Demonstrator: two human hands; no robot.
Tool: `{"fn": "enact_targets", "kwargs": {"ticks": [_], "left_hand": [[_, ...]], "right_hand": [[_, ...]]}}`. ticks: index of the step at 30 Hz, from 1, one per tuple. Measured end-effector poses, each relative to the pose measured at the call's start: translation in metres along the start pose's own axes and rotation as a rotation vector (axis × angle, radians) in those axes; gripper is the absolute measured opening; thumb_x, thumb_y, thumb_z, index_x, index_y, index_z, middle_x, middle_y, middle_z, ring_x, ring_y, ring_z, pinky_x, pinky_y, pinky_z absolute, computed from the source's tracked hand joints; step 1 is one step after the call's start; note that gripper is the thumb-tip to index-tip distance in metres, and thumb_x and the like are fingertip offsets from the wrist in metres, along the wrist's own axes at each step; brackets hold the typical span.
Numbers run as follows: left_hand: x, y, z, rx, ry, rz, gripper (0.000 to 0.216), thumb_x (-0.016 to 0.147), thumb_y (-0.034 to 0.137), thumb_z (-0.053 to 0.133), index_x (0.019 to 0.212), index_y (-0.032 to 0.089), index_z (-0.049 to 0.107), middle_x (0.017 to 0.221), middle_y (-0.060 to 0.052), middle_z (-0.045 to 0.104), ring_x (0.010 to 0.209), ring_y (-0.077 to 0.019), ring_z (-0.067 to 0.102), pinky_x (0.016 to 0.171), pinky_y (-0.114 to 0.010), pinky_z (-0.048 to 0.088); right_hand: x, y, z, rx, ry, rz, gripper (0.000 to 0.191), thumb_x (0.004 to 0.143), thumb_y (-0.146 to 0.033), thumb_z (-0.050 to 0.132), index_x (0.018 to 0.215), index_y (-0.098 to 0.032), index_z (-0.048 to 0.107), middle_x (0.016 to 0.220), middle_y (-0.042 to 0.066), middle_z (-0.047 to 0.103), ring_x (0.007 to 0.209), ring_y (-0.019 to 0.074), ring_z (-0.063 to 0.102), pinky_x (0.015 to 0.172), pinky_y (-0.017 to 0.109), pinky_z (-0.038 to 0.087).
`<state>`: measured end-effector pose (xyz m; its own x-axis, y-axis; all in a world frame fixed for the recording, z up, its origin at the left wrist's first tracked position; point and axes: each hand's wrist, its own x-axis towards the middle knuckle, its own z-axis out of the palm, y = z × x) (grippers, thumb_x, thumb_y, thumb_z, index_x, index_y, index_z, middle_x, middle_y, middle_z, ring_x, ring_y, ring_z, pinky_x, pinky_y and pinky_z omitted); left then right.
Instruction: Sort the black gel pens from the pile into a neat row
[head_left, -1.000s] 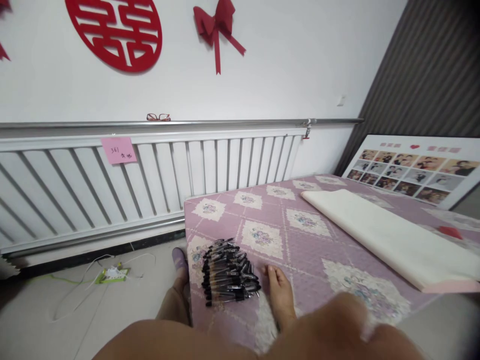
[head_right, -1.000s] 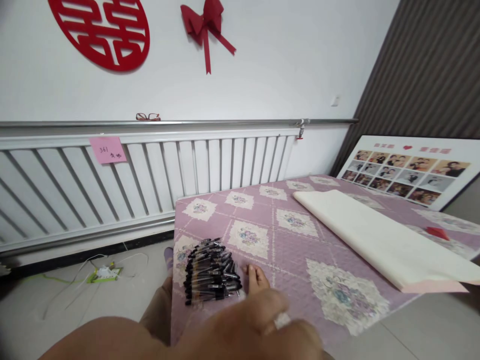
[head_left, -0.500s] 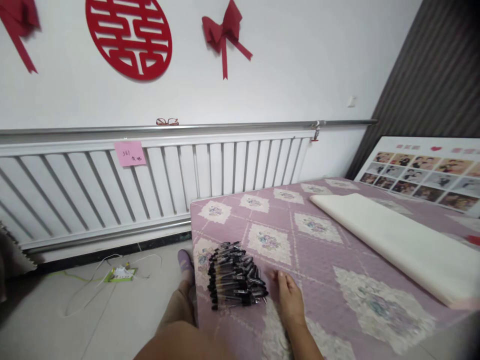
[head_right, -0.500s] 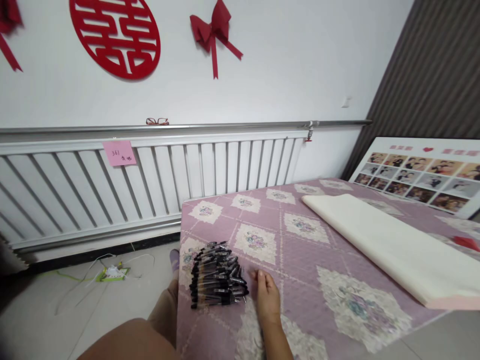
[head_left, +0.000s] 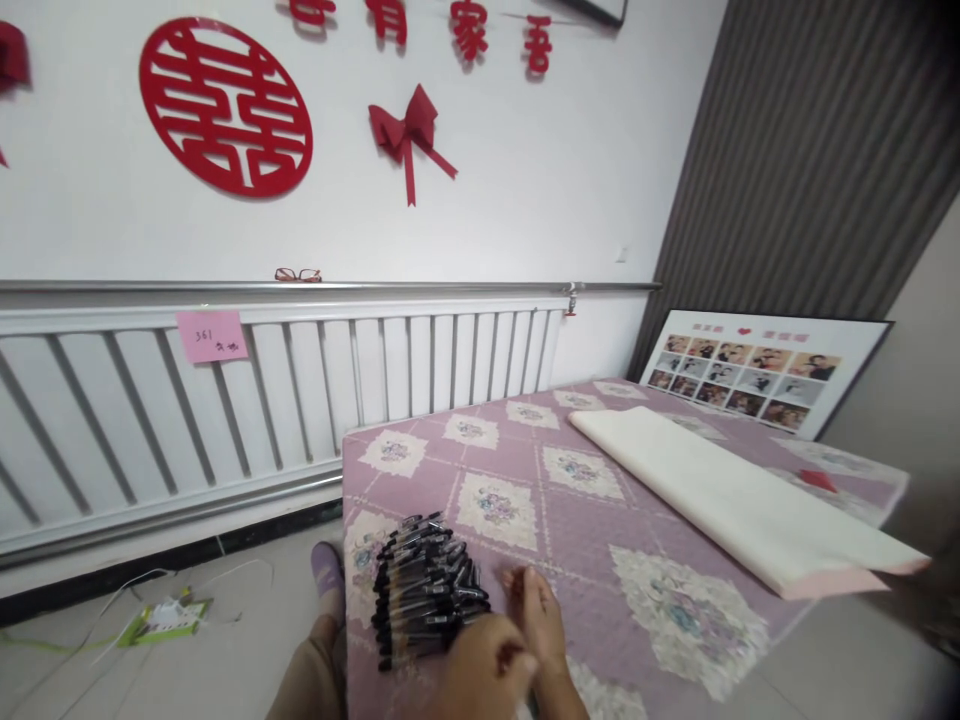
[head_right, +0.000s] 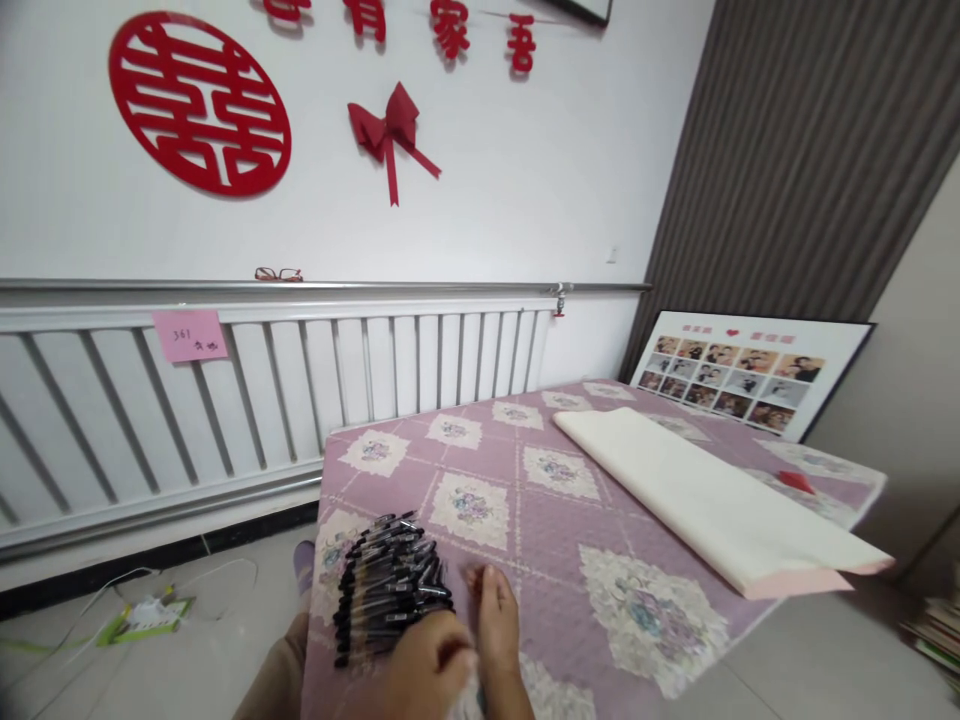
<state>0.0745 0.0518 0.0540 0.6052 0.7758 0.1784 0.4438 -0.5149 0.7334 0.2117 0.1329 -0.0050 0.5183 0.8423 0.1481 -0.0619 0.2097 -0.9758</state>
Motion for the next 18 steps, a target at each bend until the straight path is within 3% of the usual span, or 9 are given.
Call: {"fn": "enact_targets", "kwargs": {"ticks": [2, 4, 6, 8, 12, 18], "left_hand": [[0.01, -0.026, -0.017, 0.003, 0.136, -0.162, 0.035, 0.096, 0.032, 0.029, 0.084, 0.014, 0.058, 0.08, -0.006, 0.059, 0.075, -0.0189, 0.056, 0.066, -0.033, 0.046], [0.014, -0.045, -0.034, -0.119, 0.426, -0.438, 0.037, 0.09, 0.039, 0.035, 0.062, 0.019, 0.047, 0.06, 0.002, 0.047, 0.062, -0.0156, 0.049, 0.058, -0.028, 0.039], [0.016, -0.053, -0.05, -0.214, 0.546, -0.505, 0.04, 0.087, 0.047, 0.035, 0.056, 0.021, 0.036, 0.054, 0.005, 0.036, 0.056, -0.0135, 0.041, 0.056, -0.027, 0.034], [0.02, -0.049, -0.065, -0.263, 0.615, -0.487, 0.043, 0.085, 0.056, 0.032, 0.057, 0.023, 0.032, 0.052, 0.007, 0.028, 0.052, -0.0128, 0.035, 0.053, -0.026, 0.029], [0.039, -0.018, -0.091, -0.223, 0.674, -0.375, 0.047, 0.085, 0.059, 0.028, 0.055, 0.023, 0.029, 0.053, 0.006, 0.029, 0.054, -0.0131, 0.033, 0.053, -0.026, 0.026], [0.061, 0.033, -0.117, -0.264, 0.738, -0.216, 0.051, 0.088, 0.059, 0.021, 0.056, 0.022, 0.033, 0.053, 0.005, 0.031, 0.053, -0.0125, 0.033, 0.053, -0.026, 0.025]], "right_hand": [[-0.006, -0.009, 0.001, -0.08, -0.029, 0.011, 0.047, 0.077, -0.064, 0.05, 0.067, -0.019, 0.062, 0.067, 0.003, 0.069, 0.068, 0.0204, 0.065, 0.07, 0.031, 0.05], [-0.012, -0.019, 0.003, -0.176, -0.058, 0.033, 0.048, 0.079, -0.064, 0.045, 0.063, -0.021, 0.057, 0.061, 0.001, 0.065, 0.062, 0.0191, 0.06, 0.061, 0.029, 0.047], [-0.016, -0.032, 0.006, -0.236, -0.09, 0.053, 0.049, 0.08, -0.065, 0.041, 0.059, -0.022, 0.053, 0.055, 0.0, 0.059, 0.054, 0.018, 0.055, 0.052, 0.027, 0.043], [-0.019, -0.049, 0.01, -0.264, -0.11, 0.059, 0.05, 0.08, -0.066, 0.038, 0.054, -0.024, 0.045, 0.046, -0.002, 0.051, 0.047, 0.0171, 0.049, 0.047, 0.027, 0.038], [-0.018, -0.099, 0.02, -0.281, -0.12, -0.013, 0.055, 0.08, -0.069, 0.033, 0.049, -0.025, 0.036, 0.041, -0.004, 0.039, 0.043, 0.0148, 0.041, 0.046, 0.026, 0.033], [-0.013, -0.17, 0.027, -0.333, -0.161, -0.183, 0.063, 0.085, -0.069, 0.02, 0.045, -0.023, 0.037, 0.043, -0.003, 0.039, 0.046, 0.0139, 0.043, 0.051, 0.026, 0.032]]}}
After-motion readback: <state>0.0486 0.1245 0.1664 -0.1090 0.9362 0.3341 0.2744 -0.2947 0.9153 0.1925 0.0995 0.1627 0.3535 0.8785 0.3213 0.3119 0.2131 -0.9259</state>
